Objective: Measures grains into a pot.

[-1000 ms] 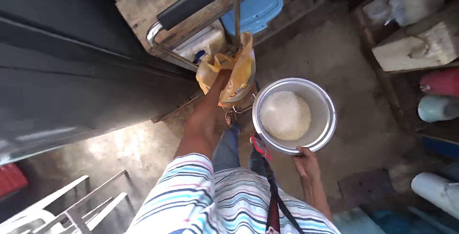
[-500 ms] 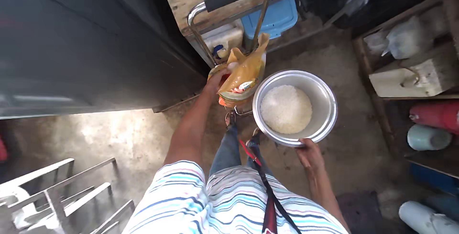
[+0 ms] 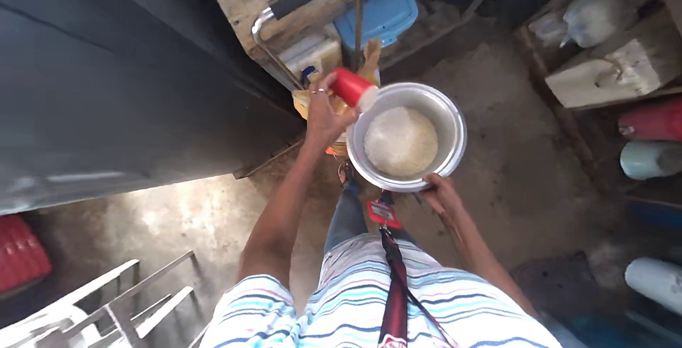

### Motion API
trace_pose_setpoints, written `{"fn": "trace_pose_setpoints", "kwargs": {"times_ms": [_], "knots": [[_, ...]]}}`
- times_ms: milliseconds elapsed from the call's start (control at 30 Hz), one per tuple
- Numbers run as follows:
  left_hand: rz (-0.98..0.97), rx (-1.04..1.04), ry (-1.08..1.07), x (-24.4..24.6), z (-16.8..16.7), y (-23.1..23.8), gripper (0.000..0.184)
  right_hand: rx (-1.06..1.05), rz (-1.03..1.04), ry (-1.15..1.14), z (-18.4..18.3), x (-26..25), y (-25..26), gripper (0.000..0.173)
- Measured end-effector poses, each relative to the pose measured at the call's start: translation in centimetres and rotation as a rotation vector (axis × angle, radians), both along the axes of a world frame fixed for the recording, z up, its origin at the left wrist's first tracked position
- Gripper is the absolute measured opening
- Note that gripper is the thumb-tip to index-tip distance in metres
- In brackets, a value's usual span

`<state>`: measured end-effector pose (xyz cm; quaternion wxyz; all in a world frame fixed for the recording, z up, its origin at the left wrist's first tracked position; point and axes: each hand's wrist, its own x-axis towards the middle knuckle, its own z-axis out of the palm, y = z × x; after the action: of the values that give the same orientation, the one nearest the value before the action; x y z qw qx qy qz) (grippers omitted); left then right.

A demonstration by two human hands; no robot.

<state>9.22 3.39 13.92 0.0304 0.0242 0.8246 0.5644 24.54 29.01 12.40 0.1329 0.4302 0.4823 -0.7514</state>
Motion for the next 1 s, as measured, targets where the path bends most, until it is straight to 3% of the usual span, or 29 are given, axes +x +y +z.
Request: {"fn": "trace_pose_setpoints", "kwargs": {"times_ms": [67,133,233,300,367,433,500,567,633,733,833,1000], "knots": [[-0.124,-0.306,0.302,2.2,-0.5,2.4,0.083,-0.009,0.017,-0.015,-0.4,0.0,0.0,0.026],[-0.215,-0.496,0.627,3.8,-2.7,4.3,0.067,-0.01,0.014,-0.035,-0.3,-0.2,-0.1,0.027],[-0.282,-0.585,0.948,4.8,-5.8,5.6,0.047,-0.006,0.018,-0.058,-0.3,-0.7,-0.3,0.029],[-0.317,-0.555,0.957,5.2,-5.6,5.7,0.048,-0.03,0.011,-0.058,-0.9,-0.7,0.0,0.03],[-0.275,-0.487,0.708,5.3,-3.4,5.0,0.063,-0.048,-0.006,-0.051,-1.6,-0.6,0.2,0.031],[-0.119,-0.439,0.252,4.1,-0.7,3.3,0.082,-0.052,-0.02,-0.06,-1.7,-0.5,0.4,0.033],[0.118,-0.459,-0.161,0.7,0.3,0.9,0.081,-0.03,-0.036,-0.084,-1.3,-0.3,0.4,0.033],[0.197,-0.567,-0.514,-3.5,-0.9,-1.6,0.076,-0.016,-0.074,-0.098,-1.2,0.3,0.5,0.034],[0.062,-0.678,-0.732,-7.0,-4.1,-2.9,0.075,-0.012,-0.104,-0.098,-1.3,1.0,0.6,0.035],[-0.228,-0.806,-0.872,-10.6,-9.5,-1.6,0.072,-0.005,-0.157,-0.13,-1.3,1.8,0.6,0.031],[-0.349,-0.962,-0.801,-11.5,-13.9,0.9,0.062,-0.01,-0.235,-0.162,-1.6,2.4,0.6,0.027],[-0.002,-0.963,-0.837,-11.9,-18.9,3.4,0.055,-0.004,-0.346,-0.174,-3.3,3.7,0.8,0.032]]}}
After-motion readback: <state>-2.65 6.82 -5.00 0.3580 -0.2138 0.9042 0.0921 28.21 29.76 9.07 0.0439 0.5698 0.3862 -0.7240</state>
